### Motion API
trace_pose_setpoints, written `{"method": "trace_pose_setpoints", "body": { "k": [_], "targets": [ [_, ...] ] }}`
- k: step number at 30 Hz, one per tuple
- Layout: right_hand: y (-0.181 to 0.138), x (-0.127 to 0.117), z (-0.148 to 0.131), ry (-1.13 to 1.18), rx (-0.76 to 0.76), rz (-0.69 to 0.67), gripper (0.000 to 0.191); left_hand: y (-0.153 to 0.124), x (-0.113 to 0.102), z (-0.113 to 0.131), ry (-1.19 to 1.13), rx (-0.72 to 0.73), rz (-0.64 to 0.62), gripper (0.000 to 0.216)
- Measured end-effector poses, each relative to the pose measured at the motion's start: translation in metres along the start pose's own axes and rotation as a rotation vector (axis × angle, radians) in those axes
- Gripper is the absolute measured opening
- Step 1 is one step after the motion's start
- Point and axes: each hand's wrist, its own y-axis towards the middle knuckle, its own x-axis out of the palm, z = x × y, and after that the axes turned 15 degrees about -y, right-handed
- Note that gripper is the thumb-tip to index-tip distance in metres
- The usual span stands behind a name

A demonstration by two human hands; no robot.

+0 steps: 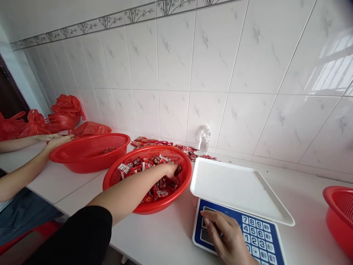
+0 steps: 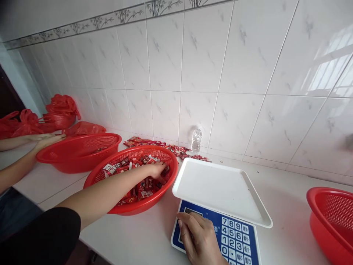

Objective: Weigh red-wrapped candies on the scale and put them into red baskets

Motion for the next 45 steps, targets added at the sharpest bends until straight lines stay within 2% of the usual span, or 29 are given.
{"method": "trace_pose_setpoints", "body": {
  "k": [3,5,9,12,16,19,22,26,30,32,35,37,39,45],
  "targets": [
    [0.001,0.002,0.001,-0.013,-0.011,0.013,0.017,-0.003,0.000,0.002,0.031,0.066,-0.032,0.083],
    [0.000,0.002,0.001,-0.020,-0.013,0.011,0.017,-0.009,-0.002,0.006,0.056,0.102,-0.070,0.077],
    [-0.002,0.002,0.003,-0.022,0.019,0.011,0.019,-0.020,-0.009,0.019,0.086,0.156,-0.239,0.084],
    [-0.002,0.002,0.004,-0.022,0.067,0.016,0.019,-0.025,-0.010,0.024,0.116,0.135,-0.333,0.089],
    [-0.004,0.005,0.008,-0.027,0.102,0.025,0.018,-0.026,-0.007,0.021,0.069,0.117,-0.355,0.098],
    [-0.005,0.005,0.013,-0.003,0.174,0.086,0.019,-0.025,-0.006,0.020,0.051,0.147,-0.326,0.097],
    [-0.002,-0.002,0.019,0.120,0.363,0.251,0.041,-0.025,-0.006,0.023,0.088,0.202,-0.298,0.089],
    [0.010,-0.025,0.028,0.292,0.616,0.591,0.067,-0.024,-0.006,0.026,0.113,0.207,-0.252,0.082],
    [0.016,-0.052,0.048,0.415,0.695,0.906,0.071,-0.022,-0.005,0.024,0.121,0.226,-0.209,0.084],
    [0.015,-0.061,0.058,0.479,0.708,0.999,0.070,-0.020,-0.004,0.023,0.112,0.232,-0.214,0.082],
    [0.013,-0.065,0.064,0.504,0.725,1.061,0.067,-0.018,-0.002,0.021,0.099,0.221,-0.213,0.078],
    [0.013,-0.058,0.058,0.474,0.710,1.026,0.061,-0.017,-0.001,0.020,0.089,0.218,-0.200,0.078],
    [0.012,-0.046,0.047,0.396,0.638,0.918,0.055,-0.016,0.000,0.020,0.079,0.213,-0.183,0.080],
    [-0.005,-0.004,0.018,0.128,0.073,0.463,0.062,-0.017,0.000,0.021,0.068,0.198,-0.183,0.078]
  ]
}}
